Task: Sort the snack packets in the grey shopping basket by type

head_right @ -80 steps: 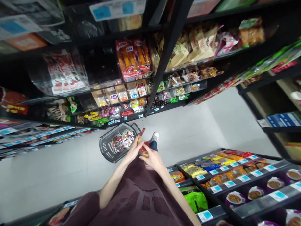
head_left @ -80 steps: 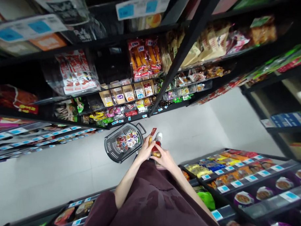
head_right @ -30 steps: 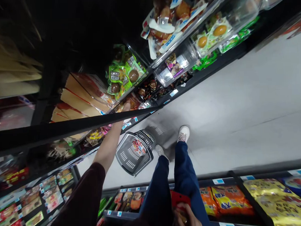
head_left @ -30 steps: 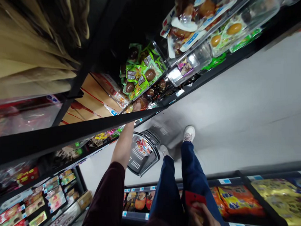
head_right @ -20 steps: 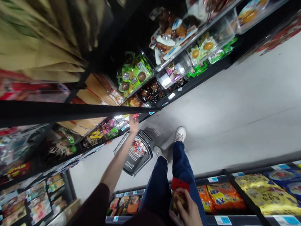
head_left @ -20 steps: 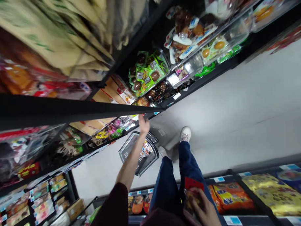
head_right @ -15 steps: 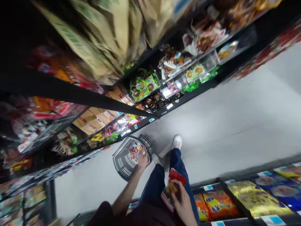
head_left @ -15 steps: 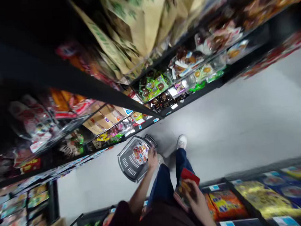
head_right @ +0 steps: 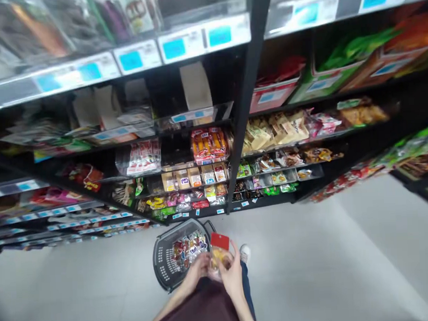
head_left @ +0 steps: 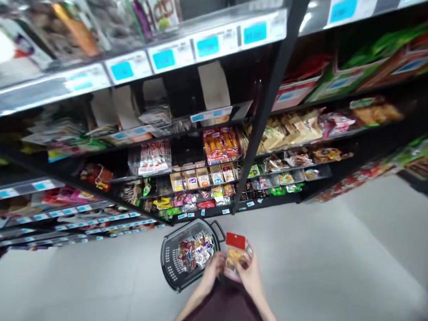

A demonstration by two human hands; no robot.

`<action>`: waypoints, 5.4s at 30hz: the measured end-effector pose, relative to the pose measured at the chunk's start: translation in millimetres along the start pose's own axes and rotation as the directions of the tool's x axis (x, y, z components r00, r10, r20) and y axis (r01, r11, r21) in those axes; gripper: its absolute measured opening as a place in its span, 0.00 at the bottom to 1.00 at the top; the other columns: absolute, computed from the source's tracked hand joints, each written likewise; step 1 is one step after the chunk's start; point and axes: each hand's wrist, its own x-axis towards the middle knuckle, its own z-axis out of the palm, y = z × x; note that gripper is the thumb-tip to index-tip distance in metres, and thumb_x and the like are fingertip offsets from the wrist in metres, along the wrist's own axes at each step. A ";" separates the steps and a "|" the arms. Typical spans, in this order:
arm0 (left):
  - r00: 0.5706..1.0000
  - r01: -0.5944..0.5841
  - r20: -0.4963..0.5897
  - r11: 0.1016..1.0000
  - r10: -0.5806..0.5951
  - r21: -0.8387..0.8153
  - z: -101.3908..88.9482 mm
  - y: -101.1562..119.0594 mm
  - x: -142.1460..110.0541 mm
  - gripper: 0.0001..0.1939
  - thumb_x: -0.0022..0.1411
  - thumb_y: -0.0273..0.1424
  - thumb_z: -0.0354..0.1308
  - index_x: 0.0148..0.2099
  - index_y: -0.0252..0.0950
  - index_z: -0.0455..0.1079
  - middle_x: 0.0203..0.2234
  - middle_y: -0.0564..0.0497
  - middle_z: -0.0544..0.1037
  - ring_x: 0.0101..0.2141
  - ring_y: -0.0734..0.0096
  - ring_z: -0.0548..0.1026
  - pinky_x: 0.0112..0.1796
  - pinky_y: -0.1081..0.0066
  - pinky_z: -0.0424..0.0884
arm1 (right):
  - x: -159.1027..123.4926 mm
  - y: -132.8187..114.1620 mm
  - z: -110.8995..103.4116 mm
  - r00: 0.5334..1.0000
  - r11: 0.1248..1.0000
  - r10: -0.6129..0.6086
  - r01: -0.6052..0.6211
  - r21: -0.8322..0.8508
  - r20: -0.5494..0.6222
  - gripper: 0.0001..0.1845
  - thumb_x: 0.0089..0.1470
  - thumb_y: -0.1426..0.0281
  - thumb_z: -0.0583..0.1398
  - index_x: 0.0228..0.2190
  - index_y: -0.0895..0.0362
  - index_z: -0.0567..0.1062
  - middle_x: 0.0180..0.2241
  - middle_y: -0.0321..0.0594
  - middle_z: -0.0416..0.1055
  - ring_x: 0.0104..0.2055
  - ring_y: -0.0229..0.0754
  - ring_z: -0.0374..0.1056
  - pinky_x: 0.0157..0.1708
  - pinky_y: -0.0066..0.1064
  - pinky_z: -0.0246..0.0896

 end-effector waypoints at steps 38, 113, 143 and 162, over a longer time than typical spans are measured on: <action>0.942 -0.326 -0.085 0.945 0.325 -0.001 -84.0 15.3 -83.1 0.25 0.58 0.37 0.66 0.56 0.33 0.75 0.29 0.51 0.76 0.31 0.73 0.75 0.36 0.73 0.74 | -70.6 -42.9 65.3 0.984 0.997 0.069 -0.064 -0.037 0.163 0.16 0.56 0.56 0.64 0.33 0.58 0.79 0.32 0.38 0.77 0.35 0.43 0.69 0.38 0.33 0.64; 0.894 -0.437 -0.071 0.897 0.442 0.070 -79.2 16.3 -71.9 0.21 0.61 0.36 0.64 0.56 0.37 0.72 0.35 0.49 0.76 0.36 0.71 0.76 0.39 0.71 0.75 | -68.4 -41.1 69.3 0.995 0.990 0.083 -0.089 0.110 0.056 0.14 0.53 0.57 0.66 0.30 0.57 0.78 0.30 0.36 0.75 0.32 0.41 0.68 0.35 0.32 0.64; 0.937 -0.329 -0.052 0.924 0.345 0.197 -81.8 28.8 -73.5 0.19 0.69 0.45 0.52 0.47 0.36 0.74 0.44 0.46 0.80 0.45 0.60 0.77 0.49 0.63 0.71 | -58.5 -61.4 74.4 0.912 0.980 -0.070 0.139 -0.142 0.405 0.13 0.54 0.61 0.65 0.41 0.53 0.78 0.56 0.46 0.67 0.57 0.49 0.67 0.51 0.38 0.67; 0.954 -0.298 0.057 0.944 0.293 0.140 -79.4 22.0 -69.1 0.20 0.65 0.48 0.55 0.42 0.36 0.74 0.36 0.48 0.80 0.37 0.63 0.78 0.40 0.68 0.74 | -64.0 -53.5 80.1 0.994 0.997 0.077 -0.078 -0.010 -0.078 0.16 0.46 0.55 0.69 0.27 0.55 0.79 0.21 0.35 0.67 0.23 0.37 0.58 0.24 0.30 0.58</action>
